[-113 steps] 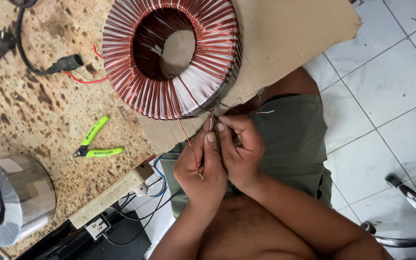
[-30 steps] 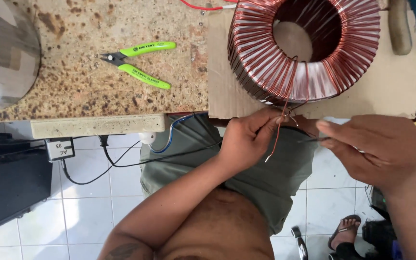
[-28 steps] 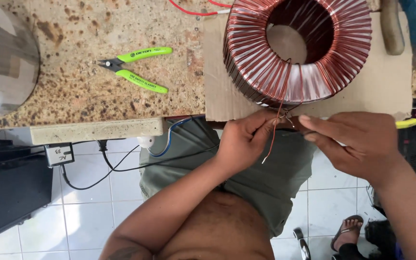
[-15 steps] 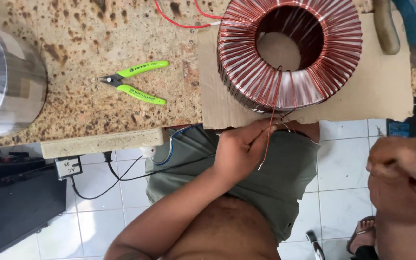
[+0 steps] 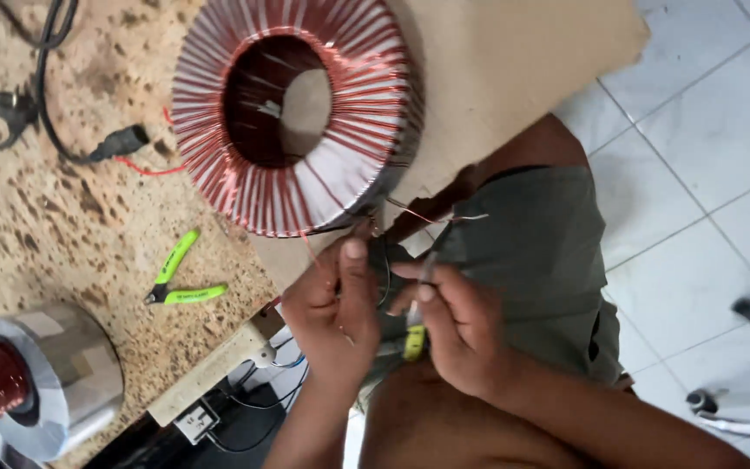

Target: The person strips the insulation from the ends of two copper wires using a yellow utility knife. They then twist the exposed wire ends together by hand and use pliers to crimp the connection.

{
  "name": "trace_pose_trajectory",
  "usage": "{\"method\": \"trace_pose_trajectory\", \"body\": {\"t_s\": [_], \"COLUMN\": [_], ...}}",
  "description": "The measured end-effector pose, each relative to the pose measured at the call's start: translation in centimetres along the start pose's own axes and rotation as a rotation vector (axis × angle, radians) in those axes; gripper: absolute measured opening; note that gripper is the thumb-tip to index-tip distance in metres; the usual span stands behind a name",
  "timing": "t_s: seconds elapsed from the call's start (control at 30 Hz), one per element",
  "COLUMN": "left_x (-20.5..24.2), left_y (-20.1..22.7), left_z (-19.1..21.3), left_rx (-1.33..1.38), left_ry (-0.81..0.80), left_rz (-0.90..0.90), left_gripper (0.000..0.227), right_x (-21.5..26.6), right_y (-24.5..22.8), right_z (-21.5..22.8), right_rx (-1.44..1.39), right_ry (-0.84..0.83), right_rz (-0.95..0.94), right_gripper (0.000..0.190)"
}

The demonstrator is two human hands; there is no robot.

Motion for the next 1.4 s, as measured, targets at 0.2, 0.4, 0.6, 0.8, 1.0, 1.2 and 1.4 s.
{"method": "trace_pose_trajectory", "body": {"t_s": [0.2, 0.4, 0.6, 0.8, 1.0, 1.2, 1.4], "left_x": [-0.3, -0.3, 0.1, 0.0, 0.9, 0.9, 1.2], "left_y": [-0.5, -3.3, -2.5, -3.0, -3.1, -2.3, -1.9], "left_z": [-0.6, 0.3, 0.1, 0.3, 0.2, 1.3, 1.2], "left_rx": [0.189, 0.28, 0.27, 0.191, 0.187, 0.112, 0.146], "left_ry": [-0.109, -0.103, -0.098, -0.095, -0.03, 0.121, 0.167], "left_rz": [0.119, 0.142, 0.088, 0.066, 0.079, -0.033, -0.086], "left_gripper": [0.047, 0.029, 0.027, 0.025, 0.026, 0.012, 0.018], "right_x": [-2.4, -2.7, -2.4, -1.6, -1.9, -2.3, -2.5], "right_y": [-1.8, -0.9, -1.6, -1.7, -2.2, -4.6, -4.7], "right_z": [-2.0, -3.6, -3.2, -4.0, -1.9, -0.5, -0.6], "right_rx": [-0.027, -0.249, 0.082, 0.489, 0.434, 0.471, 0.668], "right_ry": [0.035, 0.144, 0.241, 0.187, 0.249, 0.279, 0.35], "right_rz": [0.132, 0.093, 0.248, 0.436, 0.375, 0.338, 0.48], "right_gripper": [0.016, 0.02, 0.017, 0.018, 0.019, 0.025, 0.021]}}
Point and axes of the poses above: each hand's wrist, its own x-axis away from the middle knuckle, its own z-axis out of the back of the hand, y = z × x, the point moved 7 cm from there along -x, towards the middle knuckle, and after that the axes turned 2 degrees about -z, right-handed, at the moved point
